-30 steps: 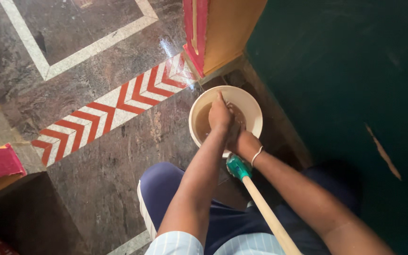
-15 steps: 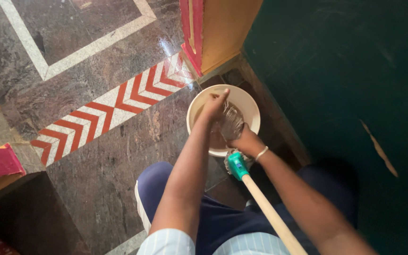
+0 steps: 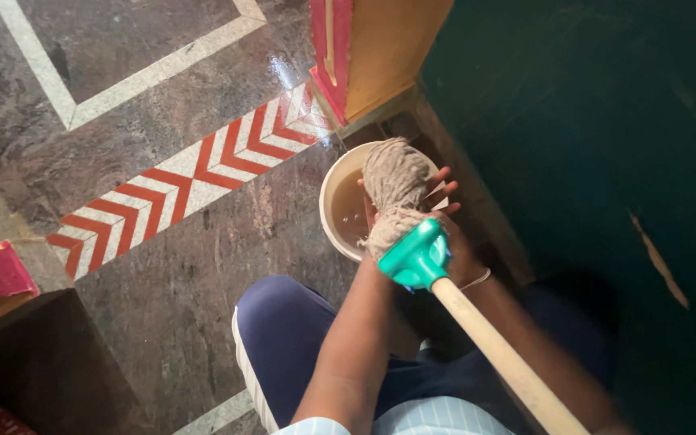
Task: The person kneels to wring a mop head in a bucket of water, then stands and mops the tiled entryway floor, moving the mop back and forth across the surface and along the baseboards.
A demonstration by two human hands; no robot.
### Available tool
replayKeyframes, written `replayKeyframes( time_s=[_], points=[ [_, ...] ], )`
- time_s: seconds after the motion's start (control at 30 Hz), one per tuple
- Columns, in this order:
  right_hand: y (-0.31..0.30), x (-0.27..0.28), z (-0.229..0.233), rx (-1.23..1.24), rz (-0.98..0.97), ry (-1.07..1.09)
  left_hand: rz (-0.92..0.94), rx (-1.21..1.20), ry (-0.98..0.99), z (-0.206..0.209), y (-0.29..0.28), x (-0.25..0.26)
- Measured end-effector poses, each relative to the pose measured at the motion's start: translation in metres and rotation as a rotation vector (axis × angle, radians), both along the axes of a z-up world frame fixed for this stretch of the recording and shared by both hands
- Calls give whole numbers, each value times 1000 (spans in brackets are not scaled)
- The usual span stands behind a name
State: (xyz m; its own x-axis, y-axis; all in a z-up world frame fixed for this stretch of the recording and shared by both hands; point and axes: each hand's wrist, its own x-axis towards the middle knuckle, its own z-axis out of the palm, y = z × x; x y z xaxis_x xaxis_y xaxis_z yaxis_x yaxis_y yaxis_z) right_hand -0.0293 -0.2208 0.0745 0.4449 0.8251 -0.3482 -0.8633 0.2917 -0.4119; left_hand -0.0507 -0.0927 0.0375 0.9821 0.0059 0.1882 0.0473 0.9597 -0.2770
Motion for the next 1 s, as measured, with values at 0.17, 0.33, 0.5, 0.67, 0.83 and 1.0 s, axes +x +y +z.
replayKeyframes(
  time_s=[0.17,0.33,0.5,0.67,0.83,1.0],
  points=[
    [-9,-3,-22,186,53,87,91,100,-28,3,11,11],
    [-34,-2,5,43,272,-393,51,223,-68,-1,47,5],
    [-12,26,48,-114,556,-337,-364,712,318,5,75,12],
    [35,32,61,-797,681,-437,-217,1750,462,-4,66,42],
    [63,32,0,-965,642,-960,460,2557,56,-17,52,79],
    [71,41,-89,-1106,613,-1568,-41,2636,452,-23,50,72]
  ],
)
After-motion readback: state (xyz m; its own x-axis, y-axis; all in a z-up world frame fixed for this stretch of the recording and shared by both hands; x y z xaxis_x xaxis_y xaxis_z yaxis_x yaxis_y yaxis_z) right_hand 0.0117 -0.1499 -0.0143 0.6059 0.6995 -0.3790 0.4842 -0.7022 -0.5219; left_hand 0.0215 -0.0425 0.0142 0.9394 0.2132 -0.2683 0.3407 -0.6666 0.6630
